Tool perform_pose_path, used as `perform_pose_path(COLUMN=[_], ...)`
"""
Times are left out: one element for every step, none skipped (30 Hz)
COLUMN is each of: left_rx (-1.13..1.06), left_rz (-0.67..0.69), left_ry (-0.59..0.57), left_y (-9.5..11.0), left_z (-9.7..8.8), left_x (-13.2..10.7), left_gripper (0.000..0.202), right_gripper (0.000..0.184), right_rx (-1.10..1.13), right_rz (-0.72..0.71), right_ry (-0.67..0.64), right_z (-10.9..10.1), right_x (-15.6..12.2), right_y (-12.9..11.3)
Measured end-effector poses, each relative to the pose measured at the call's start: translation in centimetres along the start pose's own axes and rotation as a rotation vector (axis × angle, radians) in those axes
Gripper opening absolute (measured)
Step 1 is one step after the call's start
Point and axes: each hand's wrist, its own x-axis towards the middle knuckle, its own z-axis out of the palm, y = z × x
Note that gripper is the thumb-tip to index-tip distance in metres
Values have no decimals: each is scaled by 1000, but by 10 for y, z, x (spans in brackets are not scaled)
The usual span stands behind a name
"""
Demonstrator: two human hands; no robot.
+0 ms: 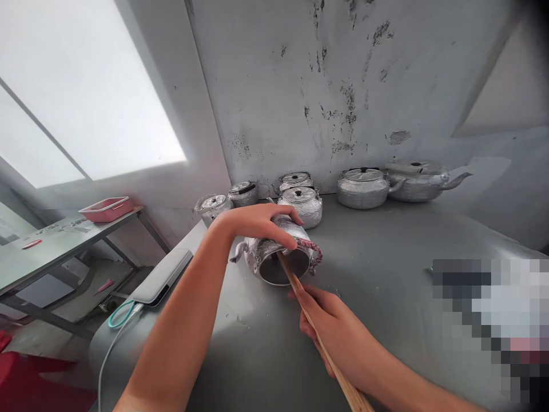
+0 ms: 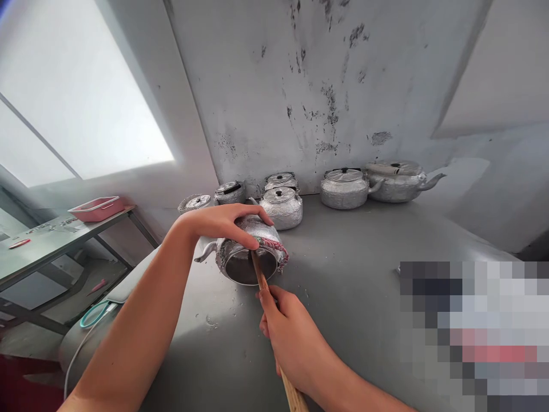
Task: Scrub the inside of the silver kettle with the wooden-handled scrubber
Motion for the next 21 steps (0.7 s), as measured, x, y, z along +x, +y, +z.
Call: perform_pose_path(left_rx=[22,39,48,51,48,43,40,37,36,36,38,39,41,45,51,58,67,78,89,99,105], left_rz=[-22,-35,-42,-45,-43,-33,-14,4,19,28,31,30,28,27,24,14,-3,-21,-36,-44,-43], left_ry=[14,30,44,50,49,45,39,35,32,26,16,3,-14,-31,-42,-46,-44,-33,-17,-1,13], left_y=[2,4,5,5,5,4,3,2,1,0,-1,-1,-1,-1,0,1,3,5,6,8,9], left_z=[1,3,5,7,9,10,11,12,11,10,8,7,5,4,3,2,3,4,5,6,8], left_x=[0,1,3,5,8,11,13,14,15,14,13,11,9,7,5,4,3,2,3,4,5], left_gripper=[53,54,54,54,54,53,52,52,53,55,57,60,61,62,61,60,59,58,57,57,58], right_gripper=[35,36,38,39,40,41,41,41,40,40,40,41,42,43,43,43,42,42,42,42,43], right_rx=[-5,-11,-18,-26,-36,-46,-54,-60,-66,-73,-82,-91,-100,-107,-111,-113,-114,-115,-115,-119,-123], right_rz=[-9,-20,-28,-34,-35,-37,-39,-41,-47,-49,-50,-50,-49,-48,-46,-47,-52,-56,-62,-71,-83], right_ry=[-6,-13,-20,-26,-31,-34,-35,-35,-32,-31,-30,-31,-33,-35,-39,-41,-40,-39,-36,-32,-25], right_z=[0,0,0,-1,-1,-1,-1,-1,-1,-1,-1,-1,-1,-1,-1,-1,-2,-2,-2,-1,-1], right_x=[0,0,0,0,0,1,1,2,3,3,4,4,4,4,4,4,4,3,2,1,1], right_y=[1,2,2,3,4,4,5,5,5,5,5,5,5,6,6,6,6,7,7,7,8])
